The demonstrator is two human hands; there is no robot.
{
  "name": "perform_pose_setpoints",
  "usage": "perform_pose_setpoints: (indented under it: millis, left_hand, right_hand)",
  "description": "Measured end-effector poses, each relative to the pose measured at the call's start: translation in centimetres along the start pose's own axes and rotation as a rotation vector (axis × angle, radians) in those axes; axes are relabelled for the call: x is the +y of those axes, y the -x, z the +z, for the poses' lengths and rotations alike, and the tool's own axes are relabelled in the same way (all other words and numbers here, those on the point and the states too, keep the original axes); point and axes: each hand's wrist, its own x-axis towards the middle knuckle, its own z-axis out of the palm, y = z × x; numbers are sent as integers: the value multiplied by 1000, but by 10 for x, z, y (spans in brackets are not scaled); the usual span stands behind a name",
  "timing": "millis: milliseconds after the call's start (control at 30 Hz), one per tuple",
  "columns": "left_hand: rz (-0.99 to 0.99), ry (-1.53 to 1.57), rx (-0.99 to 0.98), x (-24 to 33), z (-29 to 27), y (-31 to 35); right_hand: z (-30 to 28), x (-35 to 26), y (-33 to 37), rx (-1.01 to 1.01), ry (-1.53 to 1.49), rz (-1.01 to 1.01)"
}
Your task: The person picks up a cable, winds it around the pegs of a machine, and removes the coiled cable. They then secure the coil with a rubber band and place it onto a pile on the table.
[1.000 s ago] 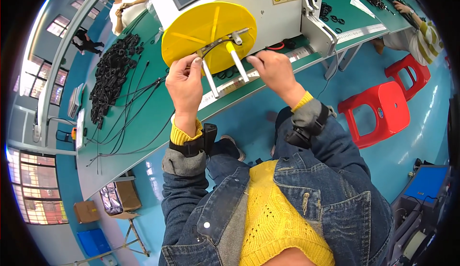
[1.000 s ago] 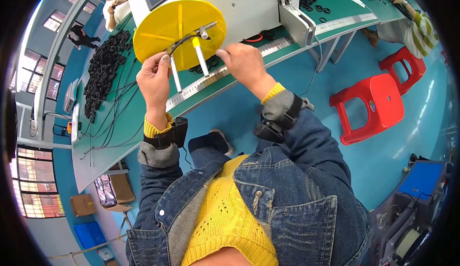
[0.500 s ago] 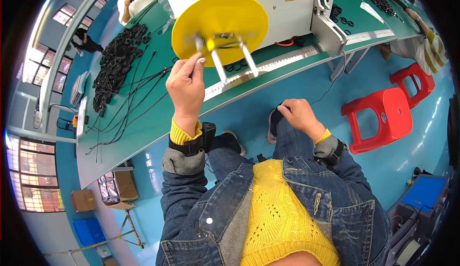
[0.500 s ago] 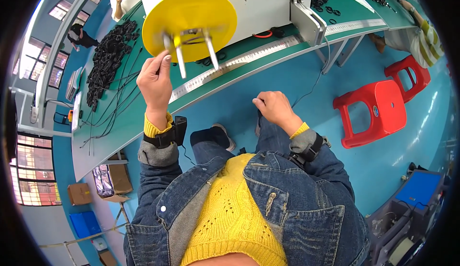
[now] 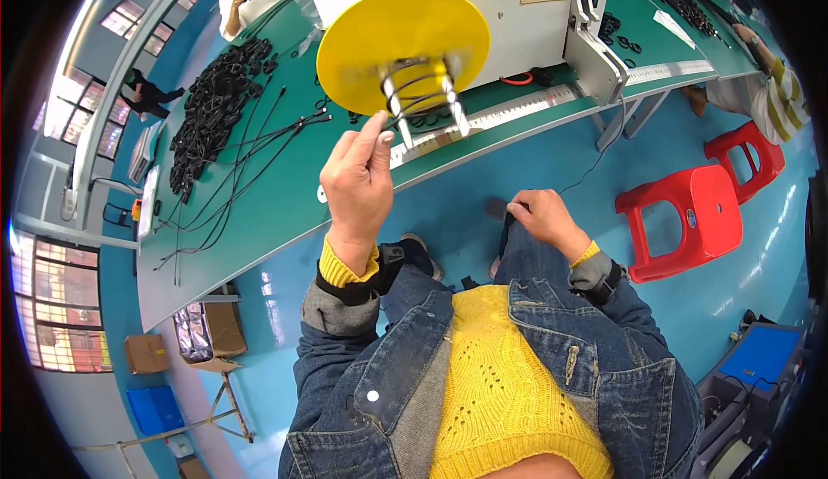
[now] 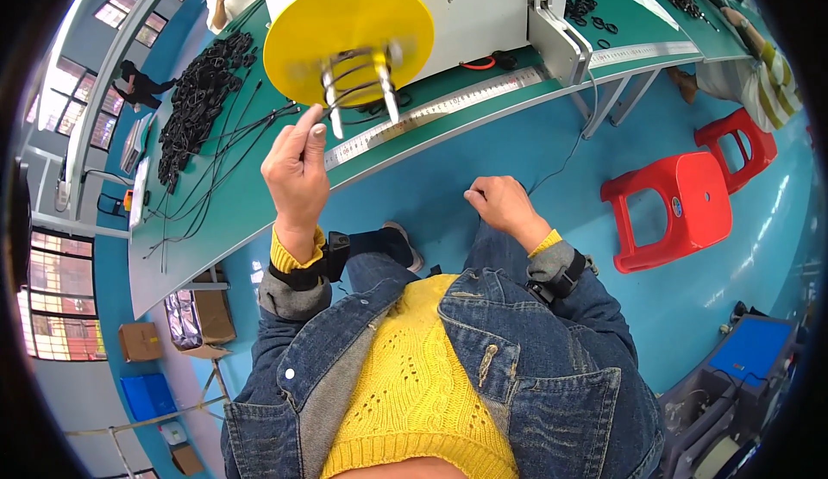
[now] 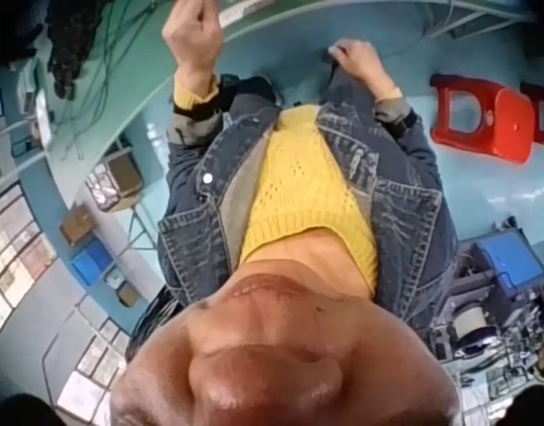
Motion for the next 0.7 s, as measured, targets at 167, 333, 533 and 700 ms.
perform_pose_setpoints:
  millis: [167,333,533,700]
  left_hand:
    - [-51,68,34,-2,9,10]
    - [58,-23,-11,7,16,2]
    - [249,-366,-51,33,20,-16]
    - [206,-521,-201,49,15,-20]
  right_hand:
    - [2,2,3,-29,-33,7]
    - [-6,-6,-1,-2,-36,-48]
    - [-40,-74,-39,370,-233,-309]
    - [-47,-98,-74,428,-148,-367]
